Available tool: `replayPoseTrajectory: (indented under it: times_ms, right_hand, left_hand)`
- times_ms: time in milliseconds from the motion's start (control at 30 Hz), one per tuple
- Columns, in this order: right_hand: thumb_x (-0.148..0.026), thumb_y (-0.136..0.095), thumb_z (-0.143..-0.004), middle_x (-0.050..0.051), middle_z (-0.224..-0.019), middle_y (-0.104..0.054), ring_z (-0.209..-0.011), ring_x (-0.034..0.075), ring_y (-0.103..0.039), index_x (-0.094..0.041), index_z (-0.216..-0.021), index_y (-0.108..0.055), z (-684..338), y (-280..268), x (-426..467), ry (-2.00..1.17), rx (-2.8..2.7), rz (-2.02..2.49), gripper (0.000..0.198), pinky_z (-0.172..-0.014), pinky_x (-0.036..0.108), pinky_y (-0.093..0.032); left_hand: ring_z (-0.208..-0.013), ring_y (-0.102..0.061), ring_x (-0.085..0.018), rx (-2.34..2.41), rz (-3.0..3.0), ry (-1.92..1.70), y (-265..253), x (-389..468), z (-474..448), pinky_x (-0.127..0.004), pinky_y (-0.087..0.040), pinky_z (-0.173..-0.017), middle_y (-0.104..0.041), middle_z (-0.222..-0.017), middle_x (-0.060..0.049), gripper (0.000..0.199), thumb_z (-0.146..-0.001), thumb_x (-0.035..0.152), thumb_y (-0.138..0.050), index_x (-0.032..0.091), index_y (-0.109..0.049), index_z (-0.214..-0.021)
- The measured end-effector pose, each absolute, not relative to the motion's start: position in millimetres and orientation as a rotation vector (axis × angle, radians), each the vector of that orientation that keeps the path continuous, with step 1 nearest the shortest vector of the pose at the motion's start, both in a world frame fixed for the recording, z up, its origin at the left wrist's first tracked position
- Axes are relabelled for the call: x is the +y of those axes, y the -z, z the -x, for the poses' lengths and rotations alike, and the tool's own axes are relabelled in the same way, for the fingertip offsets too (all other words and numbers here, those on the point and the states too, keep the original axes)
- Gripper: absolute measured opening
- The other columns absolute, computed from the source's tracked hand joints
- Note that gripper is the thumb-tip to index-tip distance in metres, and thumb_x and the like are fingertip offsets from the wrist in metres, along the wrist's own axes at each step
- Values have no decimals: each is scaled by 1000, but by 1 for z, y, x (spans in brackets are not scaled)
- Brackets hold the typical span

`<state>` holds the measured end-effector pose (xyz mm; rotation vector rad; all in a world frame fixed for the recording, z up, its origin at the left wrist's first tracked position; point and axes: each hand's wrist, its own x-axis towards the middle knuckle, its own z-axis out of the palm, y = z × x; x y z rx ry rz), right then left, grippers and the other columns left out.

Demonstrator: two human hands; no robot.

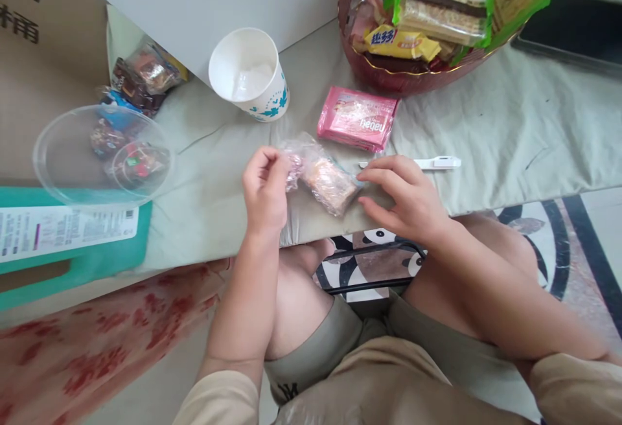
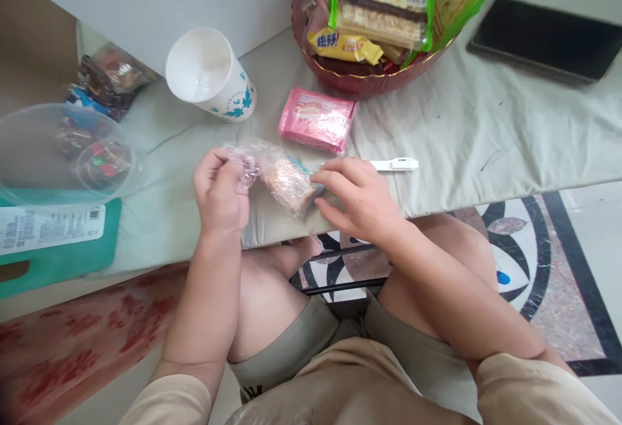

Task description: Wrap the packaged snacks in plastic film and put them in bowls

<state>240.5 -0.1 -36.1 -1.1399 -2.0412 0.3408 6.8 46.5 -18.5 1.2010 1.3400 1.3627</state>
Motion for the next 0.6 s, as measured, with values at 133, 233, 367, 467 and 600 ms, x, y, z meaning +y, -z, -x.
replayPoseTrajectory:
  times_ms: [133,233,367,467,600]
  right_hand:
    - [-42,-65,-94,16,-141,-66,-127,33,-65,-26,-133,-61,-233,38,-1,-384,-2065,1066,42,-102,50,-53]
    - [-34,-64,-94,15,-136,-70,-123,31,-68,-25,-138,-59,-227,39,-1,-444,-2093,1059,44,-100,48,-54]
    - [-12,-53,-90,10,-111,-73,-98,25,-70,-23,-132,-62,-226,38,0,-393,-2020,1066,44,-86,41,-56]
    - [-11,-50,-91,10,-112,-72,-99,24,-69,-25,-124,-66,-226,31,3,-356,-1991,1088,40,-86,41,-55]
    - [-19,-52,-96,8,-113,-76,-105,25,-68,-24,-119,-69,-215,16,11,-388,-2056,1039,29,-93,41,-52]
  left_hand:
    - [-68,-66,-15,1277,-730,-1222,23,55,0,-27,-56,-58,-66,-77,0,24,-78,39,-75,24,-57,-79]
    - [-59,-63,-13,1280,-692,-1168,24,59,3,-24,-50,-50,-64,-74,2,23,-72,29,-76,24,-56,-82]
    - [-51,-54,-9,1371,-709,-1271,23,62,3,-21,-37,-42,-59,-67,5,26,-67,21,-75,25,-55,-83]
    - [-54,-55,-11,1381,-762,-1254,24,63,5,-24,-40,-45,-60,-72,3,27,-74,38,-78,25,-57,-84]
    - [-66,-63,-19,1255,-859,-1225,24,62,6,-30,-48,-52,-65,-80,-5,57,-83,81,-58,25,-63,-91]
